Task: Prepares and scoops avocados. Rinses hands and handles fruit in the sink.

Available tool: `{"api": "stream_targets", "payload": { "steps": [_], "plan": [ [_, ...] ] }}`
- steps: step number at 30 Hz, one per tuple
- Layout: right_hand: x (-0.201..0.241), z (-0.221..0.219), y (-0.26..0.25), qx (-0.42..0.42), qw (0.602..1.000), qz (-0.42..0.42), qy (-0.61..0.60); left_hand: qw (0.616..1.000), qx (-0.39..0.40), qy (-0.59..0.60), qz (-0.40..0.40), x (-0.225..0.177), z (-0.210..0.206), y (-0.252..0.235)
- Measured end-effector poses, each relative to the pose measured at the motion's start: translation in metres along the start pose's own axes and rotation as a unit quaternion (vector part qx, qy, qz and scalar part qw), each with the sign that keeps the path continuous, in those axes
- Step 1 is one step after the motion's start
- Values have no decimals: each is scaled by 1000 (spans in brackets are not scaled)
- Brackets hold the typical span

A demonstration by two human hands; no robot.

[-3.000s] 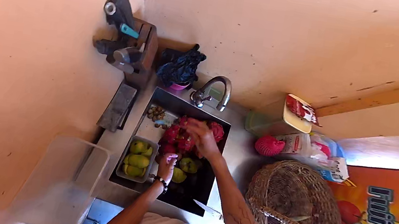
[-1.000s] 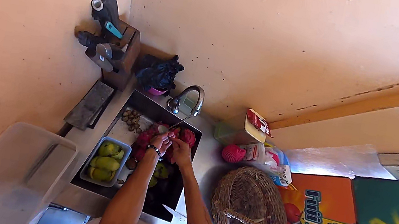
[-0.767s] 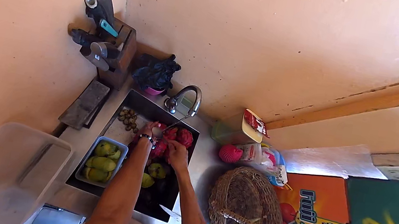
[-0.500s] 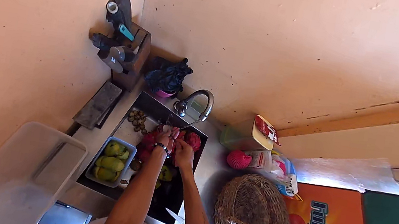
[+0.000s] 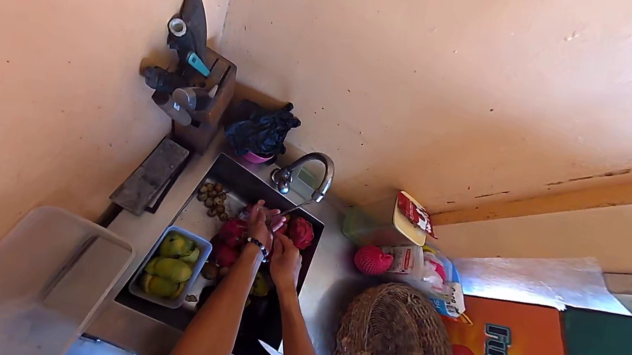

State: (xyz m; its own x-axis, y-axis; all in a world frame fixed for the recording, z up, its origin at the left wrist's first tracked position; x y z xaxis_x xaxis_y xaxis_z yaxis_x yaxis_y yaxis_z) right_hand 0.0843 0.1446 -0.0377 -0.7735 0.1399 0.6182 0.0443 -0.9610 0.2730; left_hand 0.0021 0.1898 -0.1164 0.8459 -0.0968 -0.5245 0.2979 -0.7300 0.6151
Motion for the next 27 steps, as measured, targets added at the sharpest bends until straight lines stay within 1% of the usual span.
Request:
{"api": "stream_targets", "payload": {
  "steps": [2,4,5,6,8,11,13,15,17,19,20,21,22,23,24,26,27],
  "plan": [
    [-16,-15,-12,9,999,31,-20,999,2,-46,12,0,2,10],
    [-21,-14,-19,37,997,34,52,998,22,-54,27,6,12,9],
    [-17,-8,-23,39,994,40,95,997,24,-68,42,6,17,7],
    [-9,-2,-28,35,992,57,106,994,20,-89,64,5,22,7],
    [9,7,-43,60,992,96,50,987,32,-128,92,5,29,11],
    [19,6,-74,151,975,109,-125,982,86,-141,94,3,30,21],
    [22,7,-88,168,959,88,-211,979,118,-136,100,-2,29,22],
    [31,10,-92,176,944,40,-276,975,118,-156,101,-6,29,19],
    [43,11,-92,179,942,-4,-285,975,113,-164,101,-8,29,13],
    [49,13,-96,168,959,18,-230,972,135,-141,131,-10,27,6],
    [50,16,-98,148,975,44,-159,968,145,-144,144,-10,25,3],
    [51,21,-102,126,989,62,-48,965,156,-160,139,-11,23,1],
    [52,28,-103,124,989,47,65,961,163,-192,118,-12,22,-1],
    [54,33,-103,148,979,18,138,956,166,-226,87,-13,22,-2],
    [52,33,-105,181,969,9,166,950,170,-255,52,-13,21,-4],
    [45,24,-110,217,962,37,163,937,182,-299,-5,-11,20,-7],
    [43,18,-108,223,959,58,166,931,188,-313,-19,-12,20,-4]
  ]
}}
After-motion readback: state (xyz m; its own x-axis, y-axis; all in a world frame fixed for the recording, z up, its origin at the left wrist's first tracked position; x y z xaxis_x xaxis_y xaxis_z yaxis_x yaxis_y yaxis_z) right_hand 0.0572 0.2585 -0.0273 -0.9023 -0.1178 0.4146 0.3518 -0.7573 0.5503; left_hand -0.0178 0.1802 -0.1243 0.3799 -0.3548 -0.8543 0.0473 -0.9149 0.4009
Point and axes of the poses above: each hand's wrist, its own y-axis away from the middle knuckle, its own z-axis out of the back of the hand, x = y × z, the point moved 4 cm from there along -y, towards the middle knuckle
